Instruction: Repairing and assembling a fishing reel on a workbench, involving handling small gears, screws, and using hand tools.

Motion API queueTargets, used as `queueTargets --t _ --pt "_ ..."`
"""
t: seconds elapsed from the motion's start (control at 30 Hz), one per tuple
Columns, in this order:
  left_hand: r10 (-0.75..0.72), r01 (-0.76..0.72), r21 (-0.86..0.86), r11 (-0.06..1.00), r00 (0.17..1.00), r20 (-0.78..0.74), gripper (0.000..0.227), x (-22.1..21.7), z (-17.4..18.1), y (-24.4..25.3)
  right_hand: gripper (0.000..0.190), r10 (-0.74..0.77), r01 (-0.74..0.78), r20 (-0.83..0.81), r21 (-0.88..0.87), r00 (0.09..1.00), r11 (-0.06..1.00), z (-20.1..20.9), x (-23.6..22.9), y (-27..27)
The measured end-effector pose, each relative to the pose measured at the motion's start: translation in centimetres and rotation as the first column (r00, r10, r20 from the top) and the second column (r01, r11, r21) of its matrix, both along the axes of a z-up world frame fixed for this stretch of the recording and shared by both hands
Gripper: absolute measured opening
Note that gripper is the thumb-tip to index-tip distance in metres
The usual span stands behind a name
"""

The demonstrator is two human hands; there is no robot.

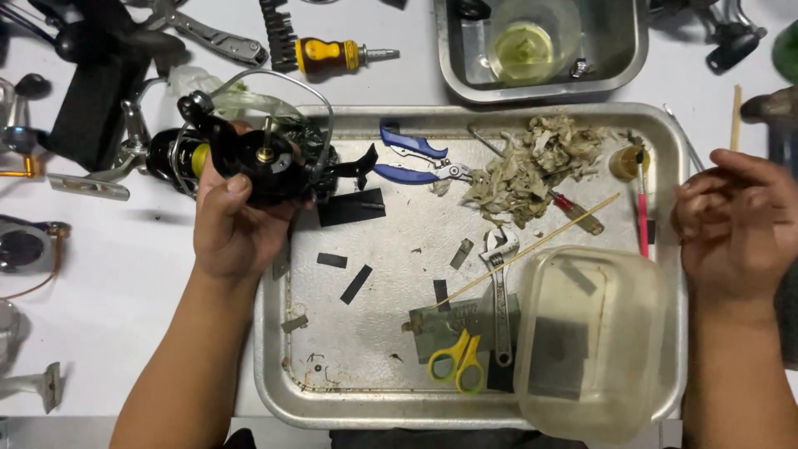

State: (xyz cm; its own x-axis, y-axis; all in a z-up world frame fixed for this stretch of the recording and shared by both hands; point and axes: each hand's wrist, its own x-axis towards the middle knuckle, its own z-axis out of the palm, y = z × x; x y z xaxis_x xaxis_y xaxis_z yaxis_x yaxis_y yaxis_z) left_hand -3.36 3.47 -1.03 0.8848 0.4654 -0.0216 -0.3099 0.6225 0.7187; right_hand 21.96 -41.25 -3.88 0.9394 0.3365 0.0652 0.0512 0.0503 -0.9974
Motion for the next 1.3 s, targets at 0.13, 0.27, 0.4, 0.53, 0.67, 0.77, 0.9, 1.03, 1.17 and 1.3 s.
queueTargets --t 0.13,0.27,0.4,0.53,0.67,0.77,0.9,1.03,1.17,1.3 --pt "0.0 0.0 0.023 1.0 1.0 -0.01 0.048 0.0 -0.2 0.0 0.074 -0.023 0.025 0.024 -0.065 0.999 0.998 0.5 -0.6 0.7" --pt "0.047 -0.046 0.028 0.999 0.999 -0.02 0.052 0.1 -0.3 -0.5 0.072 0.006 -0.006 0.013 -0.072 1.0 0.997 -0.1 0.1 0.0" --pt "0.044 -0.044 0.102 0.994 0.999 -0.005 0.053 0.5 0.0 -0.9 0.07 0.028 -0.027 0.01 -0.093 1.0 0.995 -0.7 0.3 -0.4" --pt "0.055 -0.053 0.05 0.997 0.998 -0.035 0.084 0.5 -0.7 -0.7 0.068 0.024 -0.025 -0.004 -0.097 1.0 0.995 -1.0 0.6 -0.5" --pt "0.037 -0.032 0.112 0.993 0.998 -0.041 0.074 0.5 -0.3 -1.0 0.066 0.039 -0.037 0.017 -0.117 0.999 0.992 -0.8 0.5 -0.5" --pt "0.004 -0.001 0.137 0.991 1.0 -0.021 0.063 0.7 -0.1 -1.2 0.063 0.021 -0.017 0.028 -0.14 0.999 0.99 -0.1 0.0 0.0" --pt "-0.001 0.004 0.184 0.983 1.0 -0.017 0.056 0.7 0.8 -1.4 0.071 0.024 -0.019 0.026 -0.162 0.999 0.987 0.0 -0.1 0.0" --pt "-0.007 0.013 0.229 0.973 1.0 -0.024 0.053 0.8 0.5 -1.2 0.063 0.057 -0.054 0.027 -0.108 0.998 0.993 -1.4 1.0 -0.8" --pt "-0.018 0.023 0.175 0.984 0.999 -0.03 0.059 0.8 0.5 -1.3 0.067 0.036 -0.033 0.019 -0.13 0.999 0.991 -0.3 0.5 -0.1" --pt "-0.019 0.025 0.19 0.982 0.999 -0.034 0.06 0.7 0.4 -1.4 0.064 0.037 -0.034 0.024 -0.118 0.999 0.992 -0.1 0.3 -0.1"
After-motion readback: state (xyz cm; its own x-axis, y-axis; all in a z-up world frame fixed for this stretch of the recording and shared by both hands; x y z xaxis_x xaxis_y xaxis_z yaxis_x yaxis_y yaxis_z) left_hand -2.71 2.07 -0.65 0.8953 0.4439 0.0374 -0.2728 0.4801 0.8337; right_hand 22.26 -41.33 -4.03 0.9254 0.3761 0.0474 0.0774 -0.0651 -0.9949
